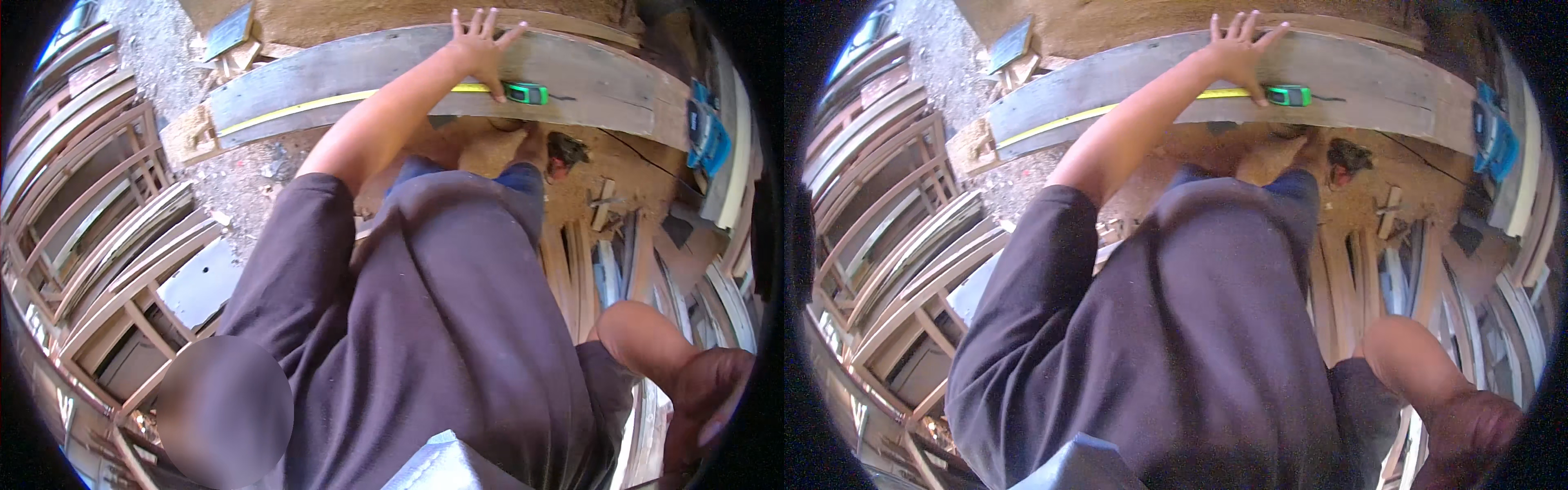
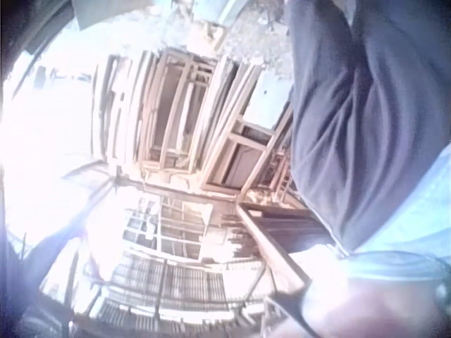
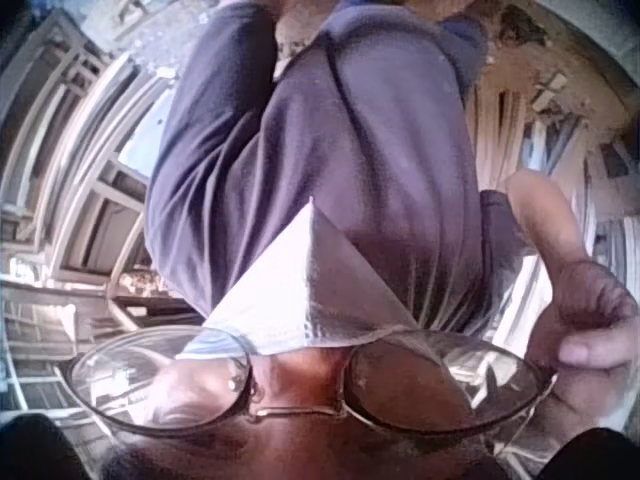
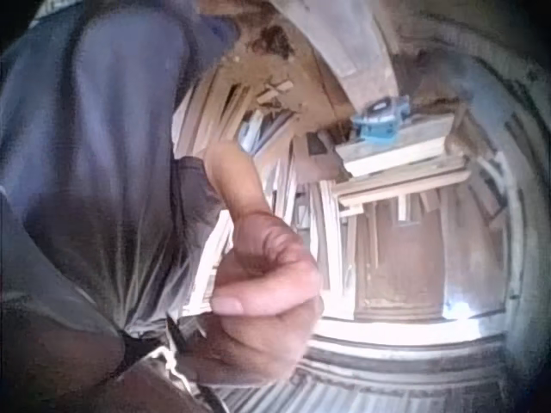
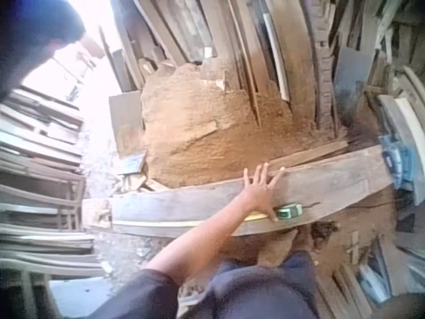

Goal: The person measures a curved wooden plank with a tape measure, cuts a segment using a circular saw, and then smooths several wooden boards using a power planer while moving them around the workshop.

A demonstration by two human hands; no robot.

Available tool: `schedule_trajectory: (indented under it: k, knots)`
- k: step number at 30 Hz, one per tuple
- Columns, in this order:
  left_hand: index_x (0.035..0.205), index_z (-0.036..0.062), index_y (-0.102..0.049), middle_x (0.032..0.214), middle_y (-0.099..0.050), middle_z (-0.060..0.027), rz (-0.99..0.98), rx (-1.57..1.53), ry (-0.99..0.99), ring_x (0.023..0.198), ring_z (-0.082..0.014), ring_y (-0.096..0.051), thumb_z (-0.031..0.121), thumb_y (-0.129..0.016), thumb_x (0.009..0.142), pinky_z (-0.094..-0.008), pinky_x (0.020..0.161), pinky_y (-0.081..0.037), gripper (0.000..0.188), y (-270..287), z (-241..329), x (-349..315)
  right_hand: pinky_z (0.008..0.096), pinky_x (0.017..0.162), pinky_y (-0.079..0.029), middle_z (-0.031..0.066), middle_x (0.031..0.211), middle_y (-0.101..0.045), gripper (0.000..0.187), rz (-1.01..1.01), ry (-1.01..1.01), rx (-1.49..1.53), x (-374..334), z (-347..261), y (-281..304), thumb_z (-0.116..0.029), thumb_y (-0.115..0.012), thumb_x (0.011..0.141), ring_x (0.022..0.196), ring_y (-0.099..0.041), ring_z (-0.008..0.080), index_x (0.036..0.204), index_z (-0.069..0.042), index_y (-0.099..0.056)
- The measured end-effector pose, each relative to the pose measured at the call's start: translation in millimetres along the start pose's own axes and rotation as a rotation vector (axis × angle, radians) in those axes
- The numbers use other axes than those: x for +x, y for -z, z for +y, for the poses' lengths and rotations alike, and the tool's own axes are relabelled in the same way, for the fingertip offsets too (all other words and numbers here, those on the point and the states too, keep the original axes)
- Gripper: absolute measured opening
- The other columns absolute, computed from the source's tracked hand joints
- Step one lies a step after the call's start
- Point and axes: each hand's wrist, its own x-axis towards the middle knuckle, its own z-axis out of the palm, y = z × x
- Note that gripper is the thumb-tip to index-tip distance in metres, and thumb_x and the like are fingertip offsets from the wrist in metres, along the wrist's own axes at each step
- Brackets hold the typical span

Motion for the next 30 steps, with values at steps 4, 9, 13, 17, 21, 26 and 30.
schedule_trajectory:
  k: [4,9,13,17,21,26,30]
  knots:
    - [0.169,0.0336,0.005,0.171,-0.01,-0.0327,0.026,-0.041,0.018,0.158,-0.052,-0.013,0.077,-0.092,0.044,-0.0793,0.118,-0.009,0.164,-5.7,-13.5,-0.5,0.0381,0.088,-0.053,0.007,0.088,-0.067,0.028,-0.046,0.056,-0.024,-15.9,38.4,-13.9,-0.022,-0.077,0.086,0.078,-0.063,0.0215,0.107,-0.005,-0.07]
    - [0.168,0.0351,0.007,0.168,-0.018,-0.0332,0.04,-0.1,-0.023,0.155,-0.054,-0.018,0.078,-0.091,0.044,-0.0787,0.118,-0.011,0.164,-15.6,-10.1,6.6,0.039,0.077,-0.056,0.0126,0.087,-0.07,0.029,0.07,-0.217,-0.287,-33.7,128.0,-64.1,-0.017,-0.074,0.082,0.073,-0.067,0.0265,0.107,-0.003,-0.071]
    - [0.169,0.0316,0.004,0.167,-0.022,-0.0329,-0.014,-0.081,0.04,0.156,-0.0525,-0.016,0.075,-0.092,0.046,-0.0775,0.119,-0.008,0.162,8.4,-13.0,-10.4,0.0366,0.078,-0.057,0.0164,0.09,-0.071,0.017,0.184,-0.599,-0.305,-71.9,264.8,-113.5,-0.004,-0.066,0.085,0.083,-0.074,0.0288,0.101,-0.001,-0.07]
    - [0.168,0.0245,0.013,0.162,-0.031,-0.0317,-0.101,-0.045,0.052,0.15,-0.0507,-0.03,0.064,-0.097,0.049,-0.0685,0.12,-0.023,0.167,27.3,1.8,-13.0,0.0456,0.077,-0.055,0.0202,0.092,-0.069,0.015,0.246,-0.634,-0.509,-102.1,323.2,-134.7,-0.008,-0.068,0.088,0.087,-0.07,0.0405,0.101,-0.004,-0.063]
    - [0.168,0.0241,0.013,0.159,-0.035,-0.0327,-0.057,-0.033,0.058,0.148,-0.0509,-0.033,0.065,-0.097,0.047,-0.0682,0.118,-0.025,0.169,22.6,-2.2,-14.0,0.0485,0.077,-0.052,0.0216,0.094,-0.068,0.016,0.251,-0.594,-0.585,-109.6,345.4,-137.8,-0.008,-0.07,0.089,0.09,-0.068,0.0433,0.102,-0.004,-0.061]
    - [0.168,0.0228,0.013,0.158,-0.035,-0.0339,-0.034,-0.03,0.039,0.148,-0.0512,-0.033,0.066,-0.097,0.046,-0.0685,0.118,-0.025,0.17,26.1,-2.1,-19.1,0.0488,0.079,-0.053,0.0228,0.095,-0.068,0.018,0.21,-0.582,-0.573,-121.5,345.3,-142.0,-0.008,-0.07,0.087,0.093,-0.068,0.0434,0.104,-0.005,-0.064]
    - [0.168,0.0225,0.014,0.16,-0.033,-0.0349,-0.045,-0.067,-0.006,0.151,-0.0509,-0.029,0.064,-0.097,0.047,-0.0689,0.12,-0.021,0.169,27.5,-4.5,-22.0,0.0429,0.078,-0.056,0.0208,0.091,-0.07,0.02,0.073,-1.104,-0.413,-122.7,307.4,-139.2,-0.008,-0.071,0.086,0.085,-0.071,0.038,0.104,-0.001,-0.07]
